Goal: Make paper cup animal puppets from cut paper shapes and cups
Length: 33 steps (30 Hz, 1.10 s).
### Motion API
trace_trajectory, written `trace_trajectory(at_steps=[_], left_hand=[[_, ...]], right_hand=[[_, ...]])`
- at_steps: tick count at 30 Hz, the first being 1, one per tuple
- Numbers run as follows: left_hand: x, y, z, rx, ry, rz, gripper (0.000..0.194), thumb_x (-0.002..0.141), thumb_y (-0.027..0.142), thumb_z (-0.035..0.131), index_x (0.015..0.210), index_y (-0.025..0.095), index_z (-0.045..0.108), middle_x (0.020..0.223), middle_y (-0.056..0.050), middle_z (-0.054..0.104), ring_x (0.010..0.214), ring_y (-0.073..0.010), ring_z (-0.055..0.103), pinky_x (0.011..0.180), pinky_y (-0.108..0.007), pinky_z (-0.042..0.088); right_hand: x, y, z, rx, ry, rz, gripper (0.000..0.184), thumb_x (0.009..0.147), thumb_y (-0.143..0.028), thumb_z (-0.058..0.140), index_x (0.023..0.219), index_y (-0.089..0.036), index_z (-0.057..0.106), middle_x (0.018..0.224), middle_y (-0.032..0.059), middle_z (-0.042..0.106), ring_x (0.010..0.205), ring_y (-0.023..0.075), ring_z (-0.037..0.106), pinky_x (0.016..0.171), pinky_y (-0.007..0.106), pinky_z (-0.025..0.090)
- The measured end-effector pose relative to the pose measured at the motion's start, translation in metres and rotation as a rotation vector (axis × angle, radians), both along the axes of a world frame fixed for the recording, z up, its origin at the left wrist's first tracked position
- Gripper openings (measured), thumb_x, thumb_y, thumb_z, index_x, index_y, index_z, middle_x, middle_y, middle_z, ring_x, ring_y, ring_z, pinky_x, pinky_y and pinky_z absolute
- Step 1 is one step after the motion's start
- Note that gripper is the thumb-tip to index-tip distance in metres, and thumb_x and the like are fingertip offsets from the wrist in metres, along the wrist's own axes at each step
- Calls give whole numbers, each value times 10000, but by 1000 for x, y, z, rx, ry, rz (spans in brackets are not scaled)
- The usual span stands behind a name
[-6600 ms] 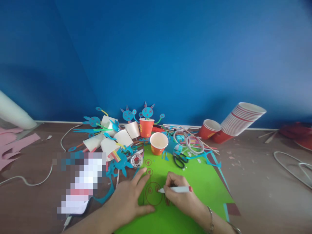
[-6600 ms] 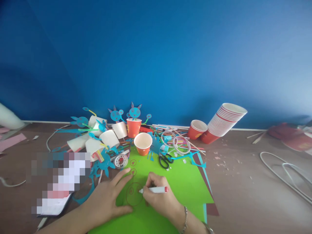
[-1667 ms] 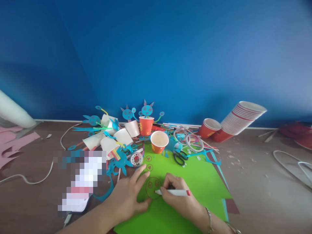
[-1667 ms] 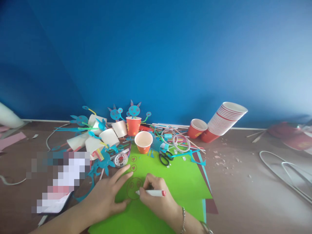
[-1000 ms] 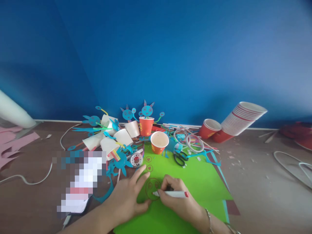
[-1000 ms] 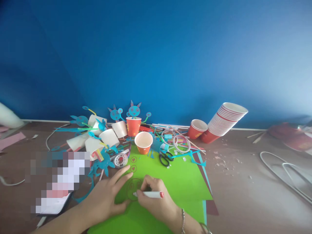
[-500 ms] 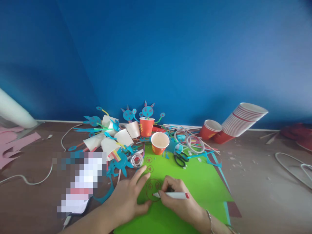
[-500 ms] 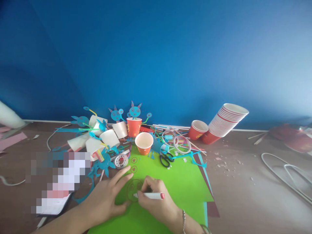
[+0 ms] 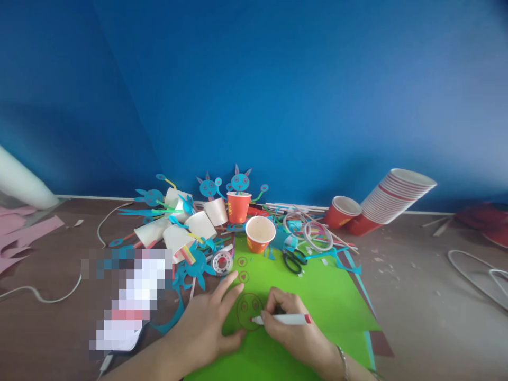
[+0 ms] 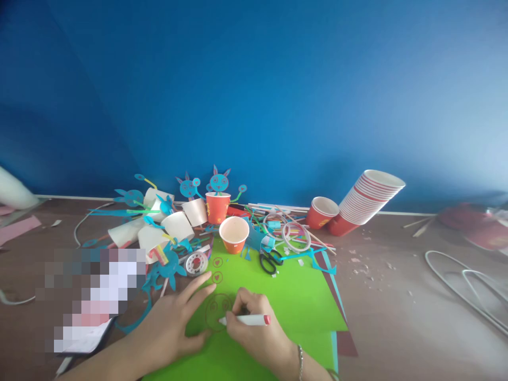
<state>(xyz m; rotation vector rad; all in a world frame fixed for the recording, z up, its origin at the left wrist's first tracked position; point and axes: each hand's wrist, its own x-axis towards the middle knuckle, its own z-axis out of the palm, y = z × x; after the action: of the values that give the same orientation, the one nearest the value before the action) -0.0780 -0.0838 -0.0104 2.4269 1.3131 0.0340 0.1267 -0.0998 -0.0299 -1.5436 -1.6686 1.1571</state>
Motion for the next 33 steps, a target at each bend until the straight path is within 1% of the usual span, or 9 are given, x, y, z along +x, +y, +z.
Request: trace_trajectory(at_steps=[7,14,22,26,33], left_hand=[[-1,0,-1,5,-5,-1,628,760,361,616,1344,233,424,1532,-109,298,975,-295,679,824,-411,544],[0,0,1,-4,14,2,617,764,349,607,1342,228,428,1535,-99,295,989,-298,674,822,-420,546],[-2,-1,-5,26,-1,-8,632,762,362,604,1351,233,414,1535,-106,294,941,-283,687,808,-406,546],[-2,-1,-5,32,-13,-3,624,763,360,609,1346,243,416,1532,-102,300,947,-276,686,812,-392,544],[-2,0,-3,13,-9,-4,631,763,365,613,1351,239,422,1534,-104,295,963,-283,681,836,-402,537]], right_hand=[[-1,0,1,3,-9,7,190,704,-164,540,576,-213,408,509,-68,440,485,87,399,453,197,292],[-1,-1,3,-21,19,13,176,691,-172,534,574,-214,410,510,-68,438,480,88,390,452,200,290],[0,0,5,-12,12,28,176,672,-171,531,560,-216,402,509,-62,433,487,95,384,453,208,286],[1,0,3,-13,3,29,174,670,-167,534,558,-214,410,510,-63,436,488,94,389,454,205,289],[0,0,1,9,-18,-18,181,681,-180,520,555,-221,397,492,-62,444,477,96,398,443,204,295]])
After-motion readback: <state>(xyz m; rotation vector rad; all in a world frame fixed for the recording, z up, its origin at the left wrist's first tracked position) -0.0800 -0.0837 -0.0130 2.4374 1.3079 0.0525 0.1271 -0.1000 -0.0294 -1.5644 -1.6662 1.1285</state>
